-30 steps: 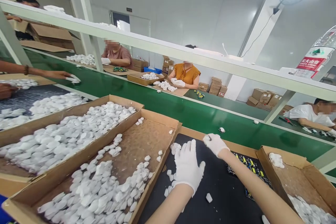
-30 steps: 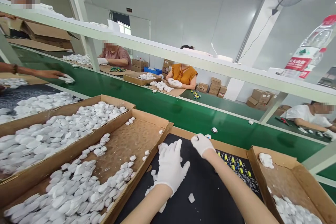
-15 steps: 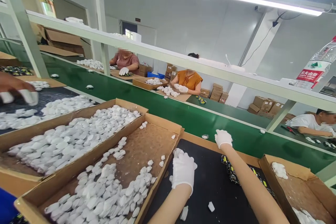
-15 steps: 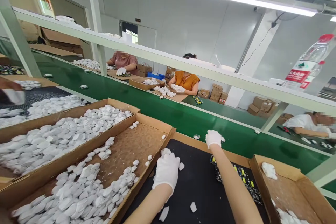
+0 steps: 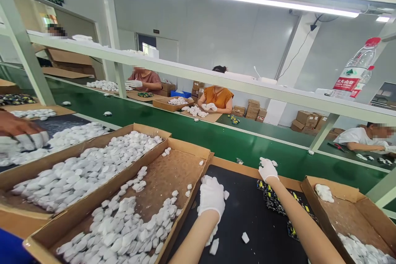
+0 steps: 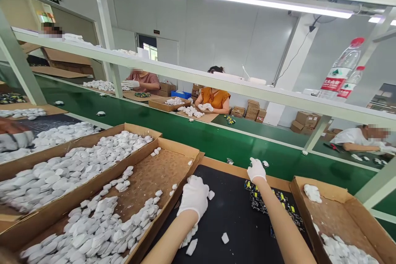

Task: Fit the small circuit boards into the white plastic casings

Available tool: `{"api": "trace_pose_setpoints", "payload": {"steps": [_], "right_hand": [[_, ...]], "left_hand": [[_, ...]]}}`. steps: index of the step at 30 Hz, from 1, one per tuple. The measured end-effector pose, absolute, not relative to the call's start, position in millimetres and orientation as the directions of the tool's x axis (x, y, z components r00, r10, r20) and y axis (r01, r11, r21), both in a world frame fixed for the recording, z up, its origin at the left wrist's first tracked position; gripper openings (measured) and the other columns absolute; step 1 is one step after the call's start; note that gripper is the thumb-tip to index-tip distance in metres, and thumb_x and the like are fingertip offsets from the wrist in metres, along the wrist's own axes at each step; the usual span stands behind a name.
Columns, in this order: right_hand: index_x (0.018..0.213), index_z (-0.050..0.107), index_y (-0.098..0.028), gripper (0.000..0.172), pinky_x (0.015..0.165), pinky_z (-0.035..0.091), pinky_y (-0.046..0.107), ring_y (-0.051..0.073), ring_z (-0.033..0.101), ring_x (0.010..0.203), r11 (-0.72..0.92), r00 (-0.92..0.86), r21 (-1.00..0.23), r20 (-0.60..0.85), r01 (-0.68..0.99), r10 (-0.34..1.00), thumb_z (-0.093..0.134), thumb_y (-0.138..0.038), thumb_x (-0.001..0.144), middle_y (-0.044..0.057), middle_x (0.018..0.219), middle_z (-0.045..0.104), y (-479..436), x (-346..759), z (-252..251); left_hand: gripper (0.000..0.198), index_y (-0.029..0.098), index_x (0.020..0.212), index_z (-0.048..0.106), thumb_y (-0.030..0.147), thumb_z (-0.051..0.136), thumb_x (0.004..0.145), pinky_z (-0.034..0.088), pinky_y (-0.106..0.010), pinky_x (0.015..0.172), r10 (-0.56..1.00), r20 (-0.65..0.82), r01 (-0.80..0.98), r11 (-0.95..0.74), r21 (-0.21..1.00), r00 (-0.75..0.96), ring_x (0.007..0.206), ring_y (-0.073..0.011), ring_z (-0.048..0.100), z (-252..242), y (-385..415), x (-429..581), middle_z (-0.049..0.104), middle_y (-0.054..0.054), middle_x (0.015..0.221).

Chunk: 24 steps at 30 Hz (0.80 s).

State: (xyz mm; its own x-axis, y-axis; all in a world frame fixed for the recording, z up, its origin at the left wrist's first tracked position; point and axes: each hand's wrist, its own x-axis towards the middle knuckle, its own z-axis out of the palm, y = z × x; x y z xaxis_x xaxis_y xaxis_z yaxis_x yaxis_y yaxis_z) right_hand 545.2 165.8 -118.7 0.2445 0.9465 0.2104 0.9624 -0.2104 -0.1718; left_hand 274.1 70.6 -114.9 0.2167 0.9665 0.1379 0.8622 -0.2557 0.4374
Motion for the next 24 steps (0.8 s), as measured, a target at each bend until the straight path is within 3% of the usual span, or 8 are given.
{"api": "trace_pose_setpoints", "payload": {"steps": [4,8,13,16,19,22,24], "right_hand": [[0.112,0.06,-0.019,0.025,0.095,0.045,0.046,0.022,0.056,0.109,-0.063,0.091,-0.175,0.16,0.983,0.983,0.053,-0.032,0.092,0.008,0.122,0.058,163,520,-130],[0.114,0.059,-0.018,0.027,0.093,0.046,0.046,0.023,0.056,0.108,0.049,-0.031,-0.162,0.11,0.986,0.993,0.054,-0.033,0.092,0.008,0.121,0.059,172,493,-138],[0.122,0.053,-0.018,0.034,0.092,0.047,0.048,0.024,0.056,0.109,-0.099,0.118,-0.14,0.128,0.985,0.985,0.055,-0.032,0.091,0.009,0.126,0.055,196,491,-138],[0.123,0.052,-0.018,0.035,0.09,0.049,0.047,0.024,0.057,0.107,-0.205,0.224,-0.148,0.132,0.968,0.966,0.055,-0.032,0.091,0.01,0.125,0.055,205,507,-136],[0.122,0.054,-0.019,0.033,0.091,0.049,0.046,0.024,0.056,0.109,-0.188,0.208,-0.15,0.133,0.971,0.969,0.055,-0.032,0.091,0.01,0.128,0.054,203,521,-137],[0.123,0.053,-0.02,0.034,0.094,0.047,0.047,0.025,0.054,0.113,-0.13,0.148,-0.128,0.143,0.983,0.979,0.054,-0.031,0.091,0.009,0.131,0.051,195,527,-142],[0.125,0.051,-0.02,0.036,0.095,0.045,0.049,0.025,0.053,0.114,-0.105,0.119,-0.103,0.143,0.989,0.983,0.055,-0.032,0.091,0.01,0.133,0.05,193,527,-145]], "left_hand": [[0.016,0.014,0.087,0.07,0.023,0.062,0.077,0.023,-0.053,0.099,0.955,0.206,0.848,-0.287,0.446,0.215,0.112,-0.0393,0.046,-111,66,276,0.061,-0.017,0.104],[0.011,0.017,0.081,0.067,0.018,0.057,0.077,0.029,-0.048,0.094,0.953,0.25,0.796,-0.282,0.536,0.17,0.098,-0.0326,0.052,-108,66,273,0.063,-0.011,0.084],[0.012,0.02,0.079,0.064,0.017,0.053,0.079,0.037,-0.041,0.084,0.961,0.276,0.614,-0.23,0.755,0.02,0.087,-0.0264,0.053,-115,72,268,0.058,-0.007,0.078],[0.007,0.02,0.08,0.062,0.022,0.055,0.08,0.04,-0.036,0.08,0.966,0.249,0.379,-0.206,0.902,-0.068,0.079,-0.0211,0.055,-118,77,266,0.059,-0.004,0.078],[0.024,0.018,0.086,0.058,0.042,0.053,0.083,0.043,-0.028,0.067,0.98,0.181,0.034,-0.179,0.983,-0.085,0.065,-0.0156,0.057,-114,81,265,0.057,0.001,0.066],[0.048,0.016,0.093,0.058,0.061,0.054,0.076,0.041,-0.023,0.051,0.995,0.095,-0.298,-0.096,0.95,-0.018,0.05,-0.0115,0.053,-108,80,263,0.055,0.004,0.057],[0.055,0.015,0.099,0.058,0.061,0.062,0.07,0.04,-0.02,0.049,0.999,0.034,-0.459,-0.011,0.888,0.042,0.048,-0.0083,0.052,-104,78,263,0.057,0.003,0.062]]}}
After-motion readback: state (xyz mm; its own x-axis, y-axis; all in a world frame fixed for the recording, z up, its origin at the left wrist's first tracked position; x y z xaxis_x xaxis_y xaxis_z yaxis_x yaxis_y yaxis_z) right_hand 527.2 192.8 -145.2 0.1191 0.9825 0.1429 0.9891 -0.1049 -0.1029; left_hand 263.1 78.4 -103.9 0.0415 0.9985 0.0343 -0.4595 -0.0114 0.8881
